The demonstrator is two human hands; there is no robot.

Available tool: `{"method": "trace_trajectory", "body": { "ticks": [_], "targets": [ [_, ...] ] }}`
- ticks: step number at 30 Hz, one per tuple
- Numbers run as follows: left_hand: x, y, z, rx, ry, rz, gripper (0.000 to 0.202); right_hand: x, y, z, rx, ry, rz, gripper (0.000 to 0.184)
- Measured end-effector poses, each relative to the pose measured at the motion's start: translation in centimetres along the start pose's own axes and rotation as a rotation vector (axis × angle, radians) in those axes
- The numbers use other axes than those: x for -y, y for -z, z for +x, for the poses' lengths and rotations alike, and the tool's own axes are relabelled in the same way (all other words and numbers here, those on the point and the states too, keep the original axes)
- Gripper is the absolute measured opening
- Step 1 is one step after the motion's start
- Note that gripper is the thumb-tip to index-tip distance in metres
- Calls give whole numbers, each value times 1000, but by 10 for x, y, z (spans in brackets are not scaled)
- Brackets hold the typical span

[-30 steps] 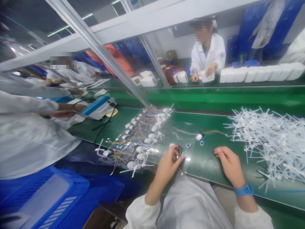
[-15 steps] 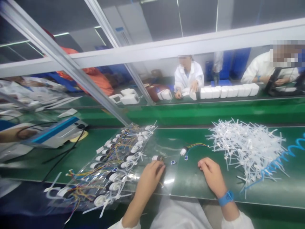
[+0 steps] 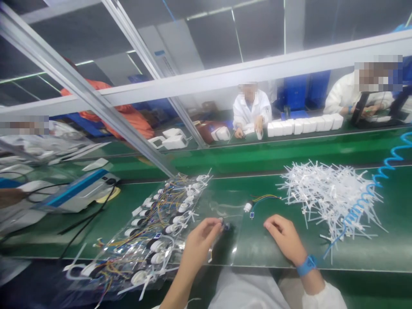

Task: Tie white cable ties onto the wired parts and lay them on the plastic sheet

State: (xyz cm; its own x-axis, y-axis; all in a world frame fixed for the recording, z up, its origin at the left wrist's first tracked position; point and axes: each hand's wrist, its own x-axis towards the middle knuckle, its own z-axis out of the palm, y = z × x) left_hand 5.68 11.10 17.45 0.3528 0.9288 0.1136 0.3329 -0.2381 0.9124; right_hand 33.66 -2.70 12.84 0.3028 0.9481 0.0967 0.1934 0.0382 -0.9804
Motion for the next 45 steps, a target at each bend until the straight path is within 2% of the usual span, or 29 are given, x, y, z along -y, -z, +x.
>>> {"method": "trace_trajectory", "body": {
  "ticks": [4, 8, 11, 15, 20, 23, 30, 34, 36, 41, 45],
  "targets": [
    [-42, -22, -19, 119, -98, -135, 22, 1, 0, -3, 109, -36, 159, 52],
    [-68, -61, -32, 307, -202, -319, 20, 5, 1, -6, 166, -63, 425, 68],
    [-66, -92, -28, 354, -203, -303, 18, 11, 2, -9, 265, -79, 597, 76],
    [-40, -117, -14, 327, -145, -225, 19, 7, 0, -8, 264, -109, 483, 69],
    [-3, -120, -9, 244, -82, -184, 30, -6, -6, 0, 82, -168, 369, 47],
    [8, -118, -12, 228, -46, -177, 33, -6, -6, 2, 20, -187, 373, 43],
    [7, -118, -13, 302, -34, -153, 28, 2, -1, 5, -43, -209, 384, 41],
    [8, -120, -10, 330, -106, -126, 64, 5, -4, 5, -36, -179, 372, 40],
    [8, -120, -7, 367, -131, -104, 73, 7, -5, 3, -10, -154, 344, 36],
    [6, -120, -2, 405, -199, -44, 51, 9, -5, -1, 39, -148, 244, 30],
    [1, -122, -1, 396, -228, -10, 35, 6, -3, -3, 33, -138, 304, 56]
  ]
}}
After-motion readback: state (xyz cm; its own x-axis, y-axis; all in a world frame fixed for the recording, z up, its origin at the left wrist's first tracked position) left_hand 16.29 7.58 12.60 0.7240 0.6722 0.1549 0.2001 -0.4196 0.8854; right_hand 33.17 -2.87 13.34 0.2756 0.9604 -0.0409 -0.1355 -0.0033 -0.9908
